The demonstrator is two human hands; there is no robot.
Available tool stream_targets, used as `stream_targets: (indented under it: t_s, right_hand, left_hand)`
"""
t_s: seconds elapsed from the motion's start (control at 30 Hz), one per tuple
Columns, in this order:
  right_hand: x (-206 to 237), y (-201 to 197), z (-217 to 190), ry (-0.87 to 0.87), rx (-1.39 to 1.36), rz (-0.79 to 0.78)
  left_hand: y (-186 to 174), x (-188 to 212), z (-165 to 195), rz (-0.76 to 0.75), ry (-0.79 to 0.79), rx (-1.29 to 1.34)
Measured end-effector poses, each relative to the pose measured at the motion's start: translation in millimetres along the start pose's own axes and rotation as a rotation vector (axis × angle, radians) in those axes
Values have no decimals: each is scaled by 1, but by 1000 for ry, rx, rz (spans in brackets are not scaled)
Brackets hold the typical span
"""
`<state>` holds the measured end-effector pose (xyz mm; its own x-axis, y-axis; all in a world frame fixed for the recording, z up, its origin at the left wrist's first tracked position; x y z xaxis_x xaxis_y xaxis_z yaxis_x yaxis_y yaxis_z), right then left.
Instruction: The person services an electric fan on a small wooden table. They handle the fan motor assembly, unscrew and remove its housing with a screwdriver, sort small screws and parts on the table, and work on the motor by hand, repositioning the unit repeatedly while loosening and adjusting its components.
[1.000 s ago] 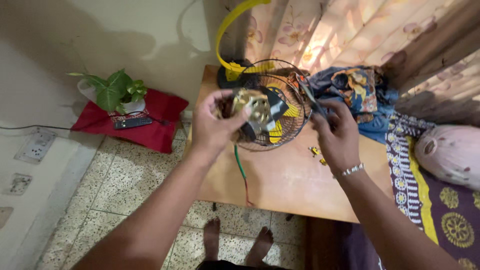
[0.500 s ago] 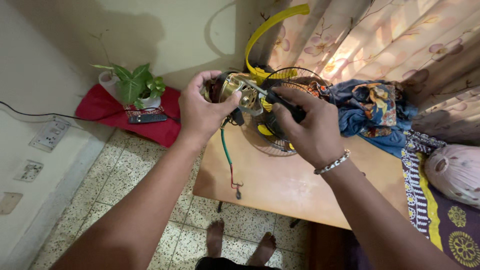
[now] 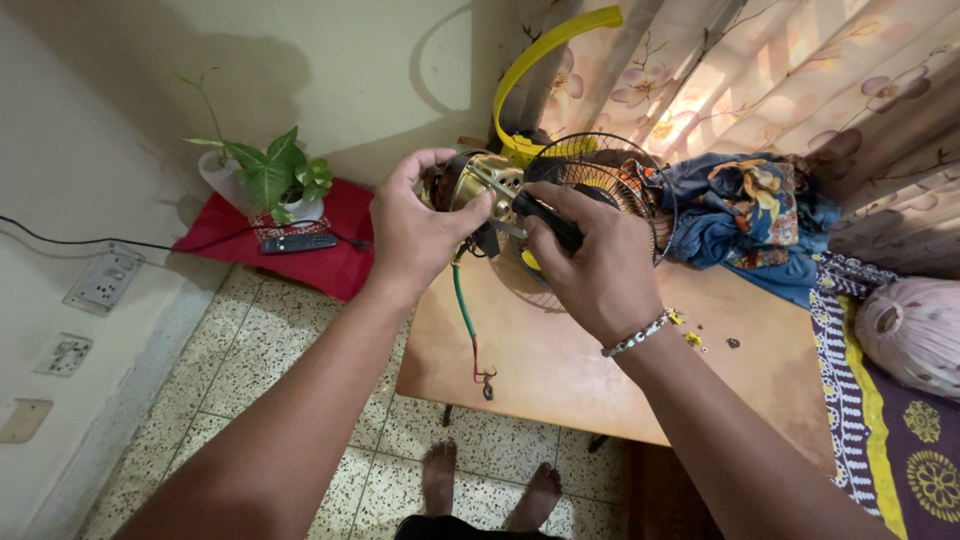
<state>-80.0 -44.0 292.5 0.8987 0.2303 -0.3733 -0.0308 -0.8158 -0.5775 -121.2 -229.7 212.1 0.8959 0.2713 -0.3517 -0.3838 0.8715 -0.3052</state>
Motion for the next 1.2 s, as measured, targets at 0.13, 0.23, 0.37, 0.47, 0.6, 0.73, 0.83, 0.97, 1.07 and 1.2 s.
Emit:
stream_targets:
  t_s: [0.13,0.23,0.37,0.47,0.6,0.73,0.83,0.97,1.07,1.2]
  right_hand:
    - [3,-4,2,-22,-64,34]
    - [4,-6,5,-12,-33,26]
    - [7,-11,2,-62,-7,25]
    - [11,-14,-5,-147,118,25]
    - [17,-15,-11,-302,292,45]
    - [22,-15,3,-231,164,50]
    - [16,-11,36,110,-226,59]
    - [20,2,77,841,-1165,-93]
    - [23,-3,80,847,-1236,-114]
    - [26,-14,76,544,-736,23]
  left_hand:
    - [4,0,0,1,-7,-12]
    - [9,0,1,-18,-9,43]
    - [12,2,7,-19,4,54]
    - [11,4,13,-10,23,-20]
    - [13,5,20,-10,20,-104]
    - [14,7,26,25,113,-140]
    - [19,10,27,28,120,-165]
    - [21,13,27,31,118,-175]
    - [23,13,29,11,133,-187]
    - [26,13,33,-8,158,-180]
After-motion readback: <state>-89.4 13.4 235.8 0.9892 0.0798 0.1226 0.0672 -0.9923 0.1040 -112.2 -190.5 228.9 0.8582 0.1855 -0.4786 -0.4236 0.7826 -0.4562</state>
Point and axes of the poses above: each hand's wrist, its own x-axis away from the middle knuckle, its own y-axis out of the palm, z = x × y, the point moved 5 cm from there along -x, towards the middle knuckle, and after that the axes turned 15 degrees about -x, right-handed, at the moved point
